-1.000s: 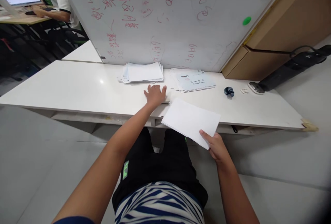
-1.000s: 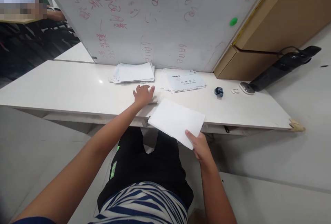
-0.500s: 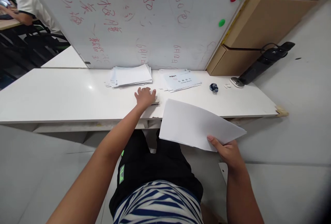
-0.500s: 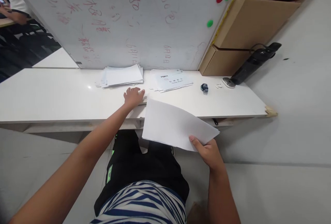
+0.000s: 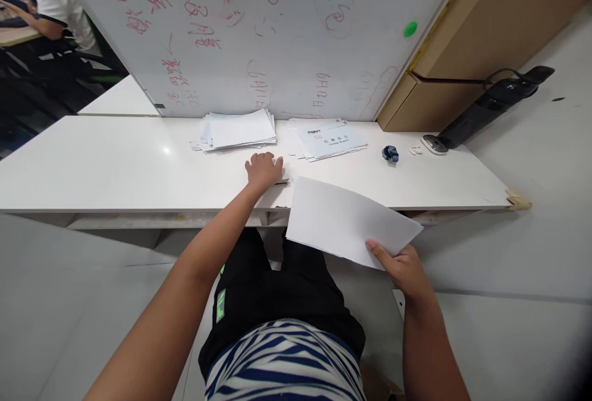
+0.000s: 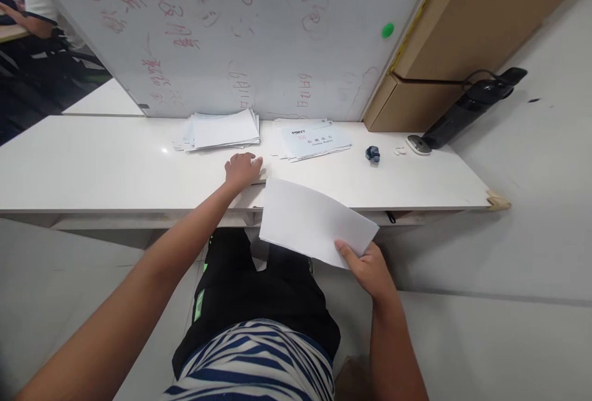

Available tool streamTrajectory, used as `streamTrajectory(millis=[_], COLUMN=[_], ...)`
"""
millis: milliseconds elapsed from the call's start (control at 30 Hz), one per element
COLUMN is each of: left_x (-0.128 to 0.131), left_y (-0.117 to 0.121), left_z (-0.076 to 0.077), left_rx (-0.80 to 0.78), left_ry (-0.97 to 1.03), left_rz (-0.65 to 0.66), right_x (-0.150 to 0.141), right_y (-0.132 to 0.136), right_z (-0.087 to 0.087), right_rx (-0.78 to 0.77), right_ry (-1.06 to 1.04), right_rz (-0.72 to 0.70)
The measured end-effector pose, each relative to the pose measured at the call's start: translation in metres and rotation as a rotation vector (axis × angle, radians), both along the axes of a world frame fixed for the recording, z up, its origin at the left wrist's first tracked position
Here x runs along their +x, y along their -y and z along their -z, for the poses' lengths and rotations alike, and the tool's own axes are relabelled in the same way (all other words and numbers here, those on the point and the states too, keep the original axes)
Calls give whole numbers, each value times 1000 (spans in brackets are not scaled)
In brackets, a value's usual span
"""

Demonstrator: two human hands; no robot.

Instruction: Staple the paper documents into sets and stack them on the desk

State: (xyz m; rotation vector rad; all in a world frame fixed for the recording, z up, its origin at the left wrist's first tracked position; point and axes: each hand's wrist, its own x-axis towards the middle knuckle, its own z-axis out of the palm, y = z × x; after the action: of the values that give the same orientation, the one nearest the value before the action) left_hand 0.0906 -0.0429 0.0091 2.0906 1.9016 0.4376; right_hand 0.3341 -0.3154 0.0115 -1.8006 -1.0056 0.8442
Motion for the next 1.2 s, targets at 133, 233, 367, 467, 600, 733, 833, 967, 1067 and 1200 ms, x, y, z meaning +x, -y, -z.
streamTrajectory(millis=[133, 233, 367, 467, 600, 733, 833, 967, 1067, 1200], left_x=[1, 1, 0, 0, 3, 8, 10, 10, 8, 7], left_y=[0, -1, -2, -3, -1, 6, 9, 8, 8, 7], left_z=[1, 3, 5, 6, 7, 9, 11, 13, 14, 13], left_rx=[5, 10, 35, 32, 81, 161, 243, 208, 232, 277], left_ry=[0, -3, -14, -26, -13, -56, -104, -132, -122, -117], left_rz=[-1, 6, 31, 44, 3, -10, 66, 79, 102, 144], right_x=[-2, -1, -4, -22, -74, -134, -167, -185, -180, -137], right_y=[-2, -8, -53, -123, -242, -339, -383, -405, -398, -369], right_z=[6, 11, 12, 2, -23, -38, -36, -21, -8, 6], right_rx=[2, -18, 111, 293, 375, 194, 147, 131, 150, 224], right_ry=[-28, -55, -70, -123, -148, -82, 76, 236, 563, 918], right_rz=[-9, -15, 55, 48, -91, -314, -376, -307, -252, -271])
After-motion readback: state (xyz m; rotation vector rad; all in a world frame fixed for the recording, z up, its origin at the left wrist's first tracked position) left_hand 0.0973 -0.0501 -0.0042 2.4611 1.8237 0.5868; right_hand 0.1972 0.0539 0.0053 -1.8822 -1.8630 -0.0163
